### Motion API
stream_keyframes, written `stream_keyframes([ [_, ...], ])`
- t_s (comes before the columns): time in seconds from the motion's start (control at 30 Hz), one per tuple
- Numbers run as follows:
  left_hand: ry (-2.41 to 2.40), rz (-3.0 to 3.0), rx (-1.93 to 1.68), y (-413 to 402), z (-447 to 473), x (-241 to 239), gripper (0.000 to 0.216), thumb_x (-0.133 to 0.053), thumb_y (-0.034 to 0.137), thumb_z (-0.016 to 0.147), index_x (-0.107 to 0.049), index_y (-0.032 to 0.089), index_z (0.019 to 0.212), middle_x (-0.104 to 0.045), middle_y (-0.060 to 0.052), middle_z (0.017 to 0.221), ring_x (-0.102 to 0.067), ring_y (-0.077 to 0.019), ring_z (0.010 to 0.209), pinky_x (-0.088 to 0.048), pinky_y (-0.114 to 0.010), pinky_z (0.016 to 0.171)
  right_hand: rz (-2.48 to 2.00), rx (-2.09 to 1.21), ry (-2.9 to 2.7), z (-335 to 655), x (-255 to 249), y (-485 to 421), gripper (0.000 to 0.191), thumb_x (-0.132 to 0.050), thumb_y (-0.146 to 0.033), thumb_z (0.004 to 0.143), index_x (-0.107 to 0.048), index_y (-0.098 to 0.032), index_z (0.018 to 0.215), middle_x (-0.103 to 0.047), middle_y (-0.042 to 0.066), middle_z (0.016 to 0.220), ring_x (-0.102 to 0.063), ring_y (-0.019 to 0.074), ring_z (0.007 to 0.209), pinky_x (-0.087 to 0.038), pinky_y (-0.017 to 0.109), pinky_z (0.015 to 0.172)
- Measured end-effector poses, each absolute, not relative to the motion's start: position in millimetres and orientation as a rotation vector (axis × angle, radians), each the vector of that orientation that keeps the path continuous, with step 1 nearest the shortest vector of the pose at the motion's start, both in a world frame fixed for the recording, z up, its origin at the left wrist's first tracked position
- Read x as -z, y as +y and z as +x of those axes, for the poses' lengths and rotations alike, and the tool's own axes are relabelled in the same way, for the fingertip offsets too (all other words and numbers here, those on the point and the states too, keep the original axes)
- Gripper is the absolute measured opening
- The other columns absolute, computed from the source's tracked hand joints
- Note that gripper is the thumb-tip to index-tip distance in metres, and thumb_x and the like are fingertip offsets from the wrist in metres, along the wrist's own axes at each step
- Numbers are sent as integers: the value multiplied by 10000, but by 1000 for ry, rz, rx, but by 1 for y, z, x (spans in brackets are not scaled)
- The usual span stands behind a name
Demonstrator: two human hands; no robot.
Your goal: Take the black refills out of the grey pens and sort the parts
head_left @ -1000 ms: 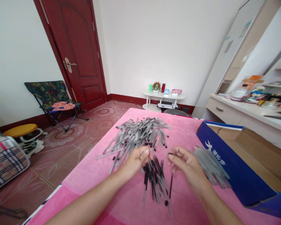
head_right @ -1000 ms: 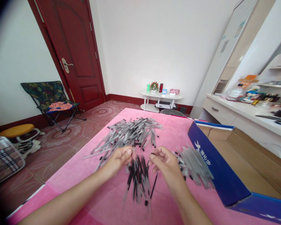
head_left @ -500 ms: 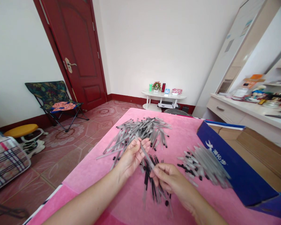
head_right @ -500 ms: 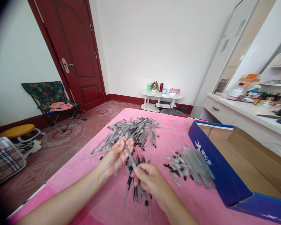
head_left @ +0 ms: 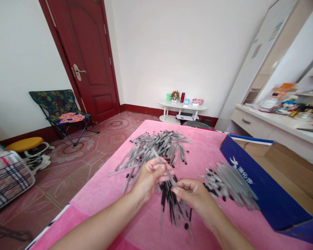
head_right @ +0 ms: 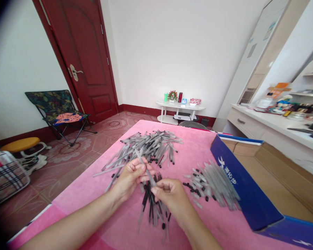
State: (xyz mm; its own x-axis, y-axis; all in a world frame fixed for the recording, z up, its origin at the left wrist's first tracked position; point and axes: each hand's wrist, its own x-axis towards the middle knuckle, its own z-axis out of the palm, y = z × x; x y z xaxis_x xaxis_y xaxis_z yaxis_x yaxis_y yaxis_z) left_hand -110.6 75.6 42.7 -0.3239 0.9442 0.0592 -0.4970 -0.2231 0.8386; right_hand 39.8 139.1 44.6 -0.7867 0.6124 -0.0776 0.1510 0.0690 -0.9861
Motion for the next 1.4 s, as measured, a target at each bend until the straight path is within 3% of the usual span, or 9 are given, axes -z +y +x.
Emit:
stream_keyframes([
  [0.27,992,672,-1816,75,-106,-43,264,-659,260,688,-523,139,879,-644,-56,788,-638,-212,789,-504,-285,651,-927,-997,-2169,39,-40,133,217,-546,-261,707,-474,-159,530,-348,-56,474,-300,71,447,-200,208,441],
  [0.5,877,739,-1750,74,-104,-43,201,-618,247,727,-501,151,858,-600,-25,736,-631,-167,707,-489,-261,637,-665,-1806,-2066,35,-45,130,383,-405,-493,787,-525,-132,745,-368,-67,490,-224,42,360,-170,178,357],
  [0.57,861,728,-1745,74,-100,-43,185,-601,246,742,-488,160,860,-578,-8,699,-621,-149,665,-482,-248,610,-693,-1800,-2106,35,-46,126,404,-350,-489,812,-532,-132,763,-327,-80,448,-212,48,338,-165,178,345],
  [0.73,867,574,-1804,74,-85,-43,181,-600,239,738,-471,158,837,-543,8,662,-592,-120,604,-476,-221,548,-911,-751,-2544,35,-56,117,325,-322,-315,864,-574,-151,740,-597,46,610,-534,142,546,-317,229,504],
  [0.83,865,511,-1794,78,-82,-41,174,-607,224,727,-480,147,819,-535,9,654,-584,-113,577,-485,-225,539,-1084,-187,-2746,37,-67,108,293,-316,-225,864,-598,-146,844,-661,111,656,-604,203,573,-277,256,482],
  [0.97,914,418,-1861,86,-110,-44,99,-575,166,742,-480,136,748,-529,13,637,-587,-111,569,-518,-256,572,-1111,119,-2843,44,-79,95,186,-446,-94,740,-594,-173,822,-661,88,604,-611,208,520,-191,257,434],
  [1.1,878,410,-2044,90,-150,-57,72,-549,85,739,-493,130,737,-546,15,659,-597,-97,598,-530,-278,674,-982,-148,-2765,53,-87,105,172,-419,-181,777,-568,-195,694,-635,51,576,-581,187,519,-215,257,458],
  [1.23,850,531,-2009,86,-149,-67,92,-592,146,730,-505,137,761,-561,11,693,-615,-118,647,-531,-294,674,-917,-1006,-2381,53,-83,137,223,-343,-198,778,-513,-179,635,-540,3,531,-485,115,469,-276,220,461],
  [1.4,919,651,-1896,81,-119,-67,177,-607,259,731,-501,162,834,-579,3,713,-626,-141,649,-524,-286,616,-790,-1809,-1899,41,-73,140,182,-436,-338,779,-490,-166,751,-411,-66,542,-239,36,360,-156,182,377],
])
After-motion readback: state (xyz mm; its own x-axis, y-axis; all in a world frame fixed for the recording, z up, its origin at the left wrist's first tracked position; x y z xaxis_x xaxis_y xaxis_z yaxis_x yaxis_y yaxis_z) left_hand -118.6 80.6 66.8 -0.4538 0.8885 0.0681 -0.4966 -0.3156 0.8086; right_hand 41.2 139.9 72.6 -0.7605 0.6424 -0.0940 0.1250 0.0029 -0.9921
